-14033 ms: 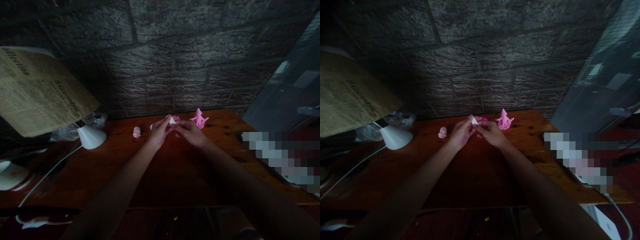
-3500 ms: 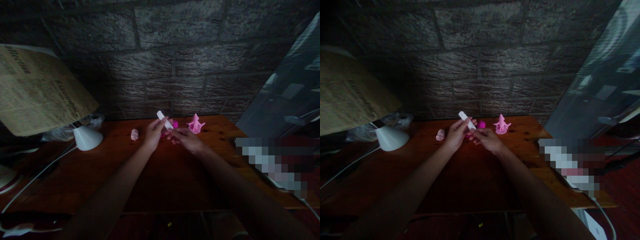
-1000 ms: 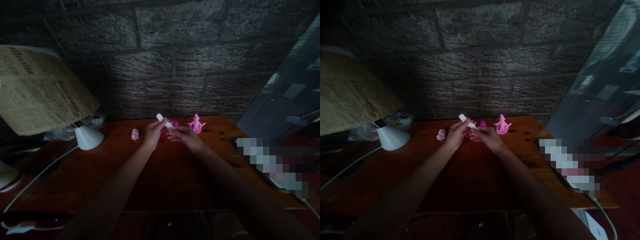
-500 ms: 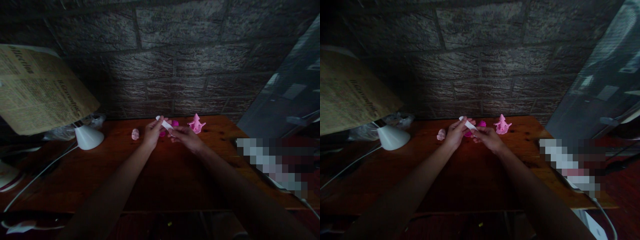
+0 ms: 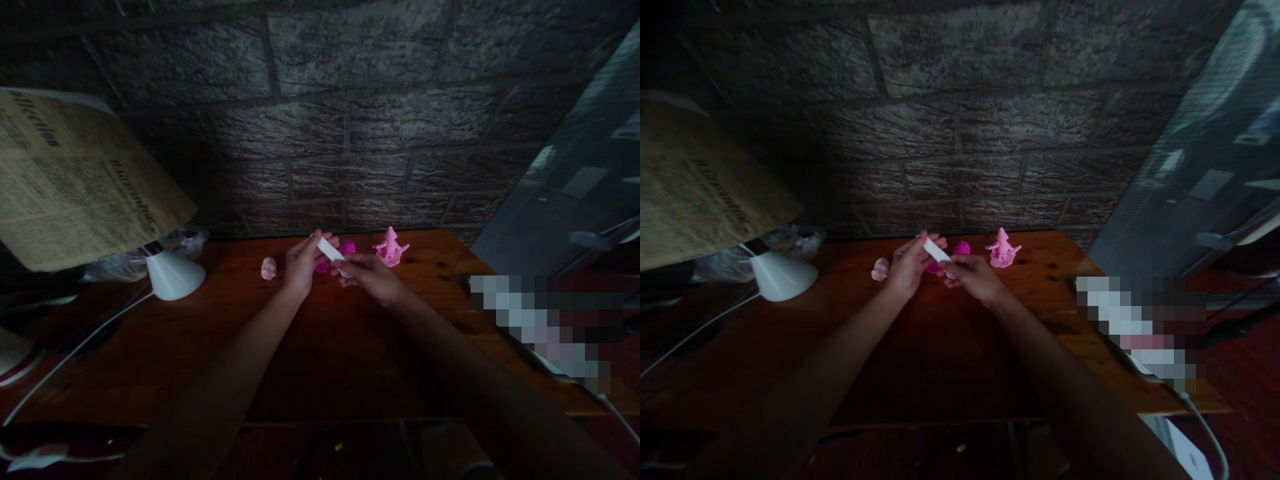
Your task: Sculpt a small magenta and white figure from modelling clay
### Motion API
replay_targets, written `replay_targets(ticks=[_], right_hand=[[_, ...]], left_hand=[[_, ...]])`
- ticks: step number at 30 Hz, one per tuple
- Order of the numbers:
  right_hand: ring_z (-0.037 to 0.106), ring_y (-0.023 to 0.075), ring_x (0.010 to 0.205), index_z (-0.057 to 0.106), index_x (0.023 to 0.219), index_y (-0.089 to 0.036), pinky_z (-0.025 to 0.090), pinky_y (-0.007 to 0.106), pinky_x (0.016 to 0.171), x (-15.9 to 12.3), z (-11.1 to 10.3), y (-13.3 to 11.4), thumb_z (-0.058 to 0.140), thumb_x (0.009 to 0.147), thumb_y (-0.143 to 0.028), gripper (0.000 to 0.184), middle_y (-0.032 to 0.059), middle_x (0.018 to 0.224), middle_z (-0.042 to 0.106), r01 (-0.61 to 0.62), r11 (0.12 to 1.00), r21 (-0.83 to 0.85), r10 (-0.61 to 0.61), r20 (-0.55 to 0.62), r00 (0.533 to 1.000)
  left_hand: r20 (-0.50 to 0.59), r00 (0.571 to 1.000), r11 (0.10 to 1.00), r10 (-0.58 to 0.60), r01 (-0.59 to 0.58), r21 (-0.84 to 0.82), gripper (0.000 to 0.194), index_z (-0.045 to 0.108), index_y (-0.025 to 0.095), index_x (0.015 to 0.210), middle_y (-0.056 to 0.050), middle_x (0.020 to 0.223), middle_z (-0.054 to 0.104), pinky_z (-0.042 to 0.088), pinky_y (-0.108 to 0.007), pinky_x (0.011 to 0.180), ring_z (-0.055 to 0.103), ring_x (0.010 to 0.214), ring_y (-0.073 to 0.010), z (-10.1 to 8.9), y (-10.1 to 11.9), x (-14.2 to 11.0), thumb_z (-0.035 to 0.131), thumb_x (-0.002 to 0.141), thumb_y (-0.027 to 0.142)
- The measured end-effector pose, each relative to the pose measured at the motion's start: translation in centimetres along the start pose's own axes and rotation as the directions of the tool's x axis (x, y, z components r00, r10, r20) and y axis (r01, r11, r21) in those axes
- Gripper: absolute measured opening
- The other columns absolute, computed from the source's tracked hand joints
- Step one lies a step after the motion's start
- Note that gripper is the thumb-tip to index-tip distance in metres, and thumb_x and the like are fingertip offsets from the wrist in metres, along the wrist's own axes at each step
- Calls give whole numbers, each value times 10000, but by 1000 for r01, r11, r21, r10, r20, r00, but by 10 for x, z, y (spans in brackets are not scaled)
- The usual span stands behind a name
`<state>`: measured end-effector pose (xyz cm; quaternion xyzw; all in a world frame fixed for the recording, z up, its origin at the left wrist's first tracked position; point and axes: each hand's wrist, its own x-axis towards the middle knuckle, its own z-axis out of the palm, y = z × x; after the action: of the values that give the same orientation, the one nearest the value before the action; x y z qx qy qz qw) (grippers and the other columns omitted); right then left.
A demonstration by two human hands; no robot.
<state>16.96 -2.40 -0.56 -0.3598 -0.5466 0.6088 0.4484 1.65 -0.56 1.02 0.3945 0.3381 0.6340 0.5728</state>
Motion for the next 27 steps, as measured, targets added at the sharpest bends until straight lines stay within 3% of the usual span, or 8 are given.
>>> replay_targets(ticks=[4, 11, 27], right_hand=[[643, 122, 660, 778, 894, -197, 566, 286, 663, 0, 0, -1, 825, 747, -411, 263, 55, 847, 768, -4, 999, -40, 3, -20, 1000], [636, 102, 628, 770, 861, -202, 554, 258, 643, -1, 0, -3, 810, 763, -394, 220, 40, 842, 771, -20, 999, -50, 19, -18, 1000], [627, 111, 641, 759, 864, -208, 526, 261, 631, -1, 1, -2, 784, 775, -401, 213, 41, 850, 761, 0, 996, -89, 0, 4, 1000]], left_hand=[[14, 999, 999, -32, 32, 7, 334, 757, 147, 886, -148, 946, 786, 564, -414, 882, 730, 1040, -301, 0, 0, 0, 780, 757, 454], [11, 999, 999, 42, -43, 23, 293, 750, 159, 825, -124, 937, 787, 554, -397, 889, 730, 1025, -281, -1, -2, 0, 812, 710, 420], [-8, 1000, 1000, -15, 15, 19, 393, 764, 165, 992, -144, 1035, 780, 559, -380, 842, 735, 934, -262, -3, 0, 2, 721, 787, 498]])
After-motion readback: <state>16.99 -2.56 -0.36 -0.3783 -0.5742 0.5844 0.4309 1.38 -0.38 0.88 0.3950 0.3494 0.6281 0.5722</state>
